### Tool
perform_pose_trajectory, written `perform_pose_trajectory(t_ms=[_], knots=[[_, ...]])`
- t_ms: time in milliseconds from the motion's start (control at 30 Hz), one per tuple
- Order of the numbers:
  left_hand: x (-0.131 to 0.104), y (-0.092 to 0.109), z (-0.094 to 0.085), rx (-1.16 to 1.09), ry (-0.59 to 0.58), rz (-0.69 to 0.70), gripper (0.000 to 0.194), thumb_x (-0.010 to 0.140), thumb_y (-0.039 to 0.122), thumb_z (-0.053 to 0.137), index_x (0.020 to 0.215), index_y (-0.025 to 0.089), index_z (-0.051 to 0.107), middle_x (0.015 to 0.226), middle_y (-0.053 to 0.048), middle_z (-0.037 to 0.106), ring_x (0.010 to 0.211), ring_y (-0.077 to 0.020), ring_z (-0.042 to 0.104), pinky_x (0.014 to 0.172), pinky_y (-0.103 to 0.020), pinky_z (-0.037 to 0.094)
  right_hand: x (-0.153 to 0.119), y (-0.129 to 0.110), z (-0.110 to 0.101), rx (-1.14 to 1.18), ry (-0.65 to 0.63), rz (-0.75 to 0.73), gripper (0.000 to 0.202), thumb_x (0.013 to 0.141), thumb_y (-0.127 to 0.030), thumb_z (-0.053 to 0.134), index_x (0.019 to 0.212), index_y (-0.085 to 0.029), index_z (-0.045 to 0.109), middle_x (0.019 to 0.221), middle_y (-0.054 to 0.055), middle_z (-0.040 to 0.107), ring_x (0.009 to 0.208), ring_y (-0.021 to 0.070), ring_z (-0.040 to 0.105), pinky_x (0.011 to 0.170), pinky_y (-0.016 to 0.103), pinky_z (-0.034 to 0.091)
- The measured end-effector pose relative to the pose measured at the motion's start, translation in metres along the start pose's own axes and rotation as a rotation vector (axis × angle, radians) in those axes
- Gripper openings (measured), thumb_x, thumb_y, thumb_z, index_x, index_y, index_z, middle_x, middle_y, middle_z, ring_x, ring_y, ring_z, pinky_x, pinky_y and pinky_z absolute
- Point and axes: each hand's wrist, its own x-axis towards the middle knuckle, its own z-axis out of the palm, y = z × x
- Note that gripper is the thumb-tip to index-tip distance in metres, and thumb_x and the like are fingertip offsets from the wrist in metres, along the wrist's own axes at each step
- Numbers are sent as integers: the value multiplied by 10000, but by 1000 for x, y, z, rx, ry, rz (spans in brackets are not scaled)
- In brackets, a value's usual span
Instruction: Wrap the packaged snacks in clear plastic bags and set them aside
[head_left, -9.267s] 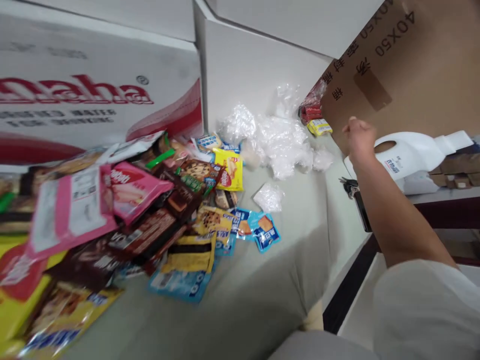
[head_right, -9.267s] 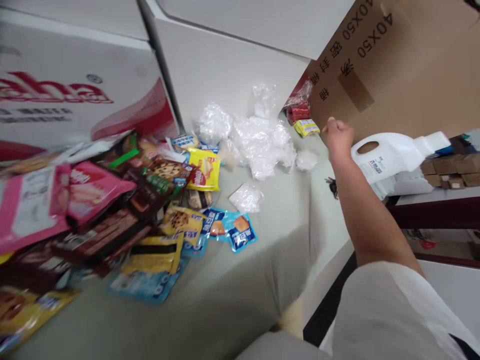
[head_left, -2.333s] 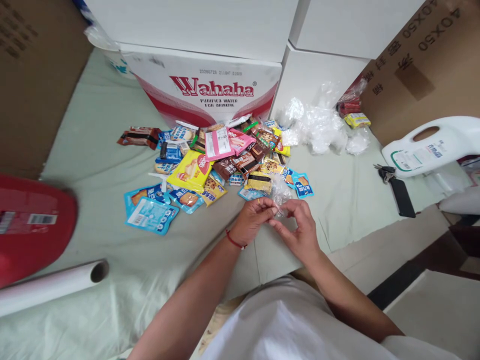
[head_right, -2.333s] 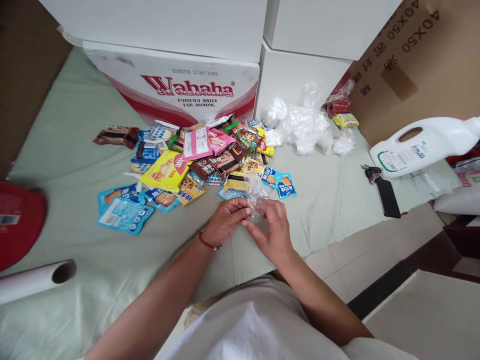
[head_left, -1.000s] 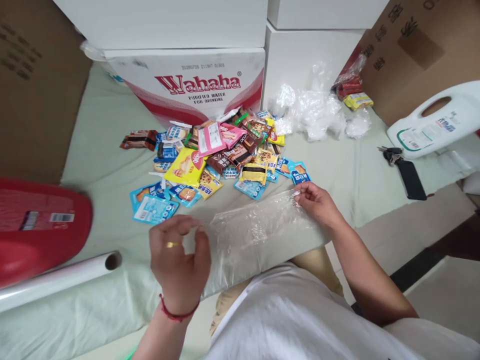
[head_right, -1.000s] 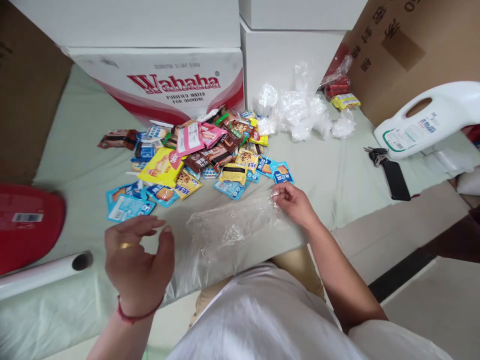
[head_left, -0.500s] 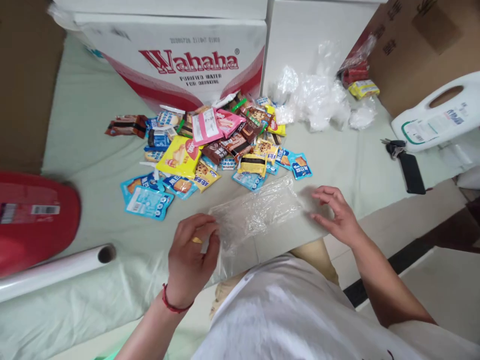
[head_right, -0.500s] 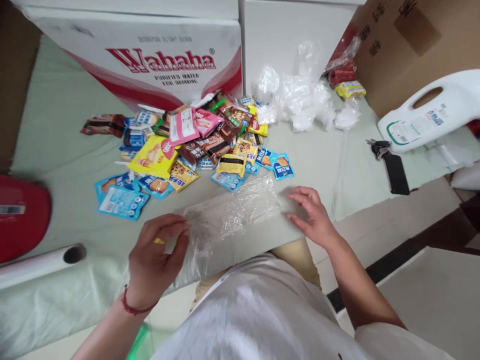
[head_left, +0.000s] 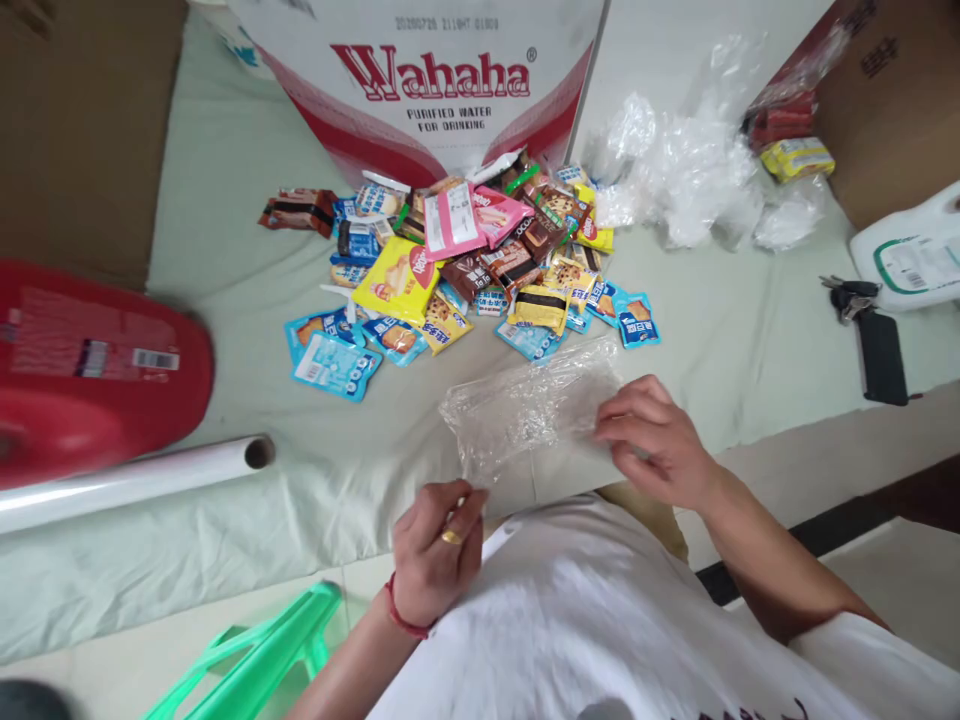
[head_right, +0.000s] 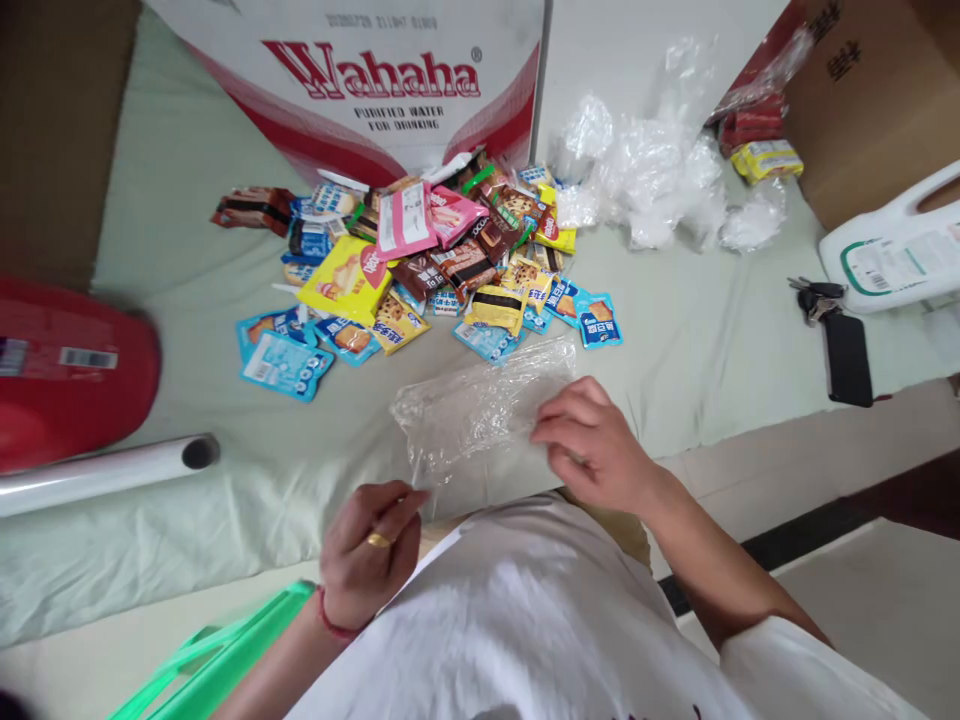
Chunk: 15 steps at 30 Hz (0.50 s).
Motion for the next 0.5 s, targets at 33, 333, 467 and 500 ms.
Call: perform_pose_trajectory(t_ms=[33, 333, 467, 500], knots=[[-3, 1, 4, 10, -46, 27, 387, 871, -23, 593, 1170, 215, 655, 965, -63, 662, 786, -160, 629, 709, -267, 533, 6, -4, 8, -12, -34, -38, 230, 982, -230, 569, 1089, -323, 749, 1059, 47, 723, 976, 244, 593, 894, 463, 494], [-20, -13, 22, 203, -230, 15, 402, 957, 101, 608, 1336, 224, 659, 941, -66, 675, 808, -202, 557, 696, -317, 503, 32, 8, 81, -202, -220, -210, 157, 1034, -298, 599, 998, -242, 741, 1072, 64, 720, 1013, 245, 508, 855, 410, 375], [-20, -15, 23, 198, -220, 22, 440, 941, 53, 613, 1330, 248, 674, 944, -57, 670, 815, -201, 544, 701, -317, 488, 38, 9, 75, -36, -190, -154, 180, 1050, -299, 569, 980, -203, 705, 1039, 81, 710, 975, 229, 519, 880, 397, 408], [-19, -15, 23, 193, -217, 26, 425, 943, 52, 612, 1314, 246, 684, 941, -56, 671, 814, -199, 544, 699, -316, 486, 41, 9, 71, 14, -189, -146, 175, 1049, -298, 570, 974, -196, 690, 1020, 82, 705, 954, 222, 528, 881, 392, 418]])
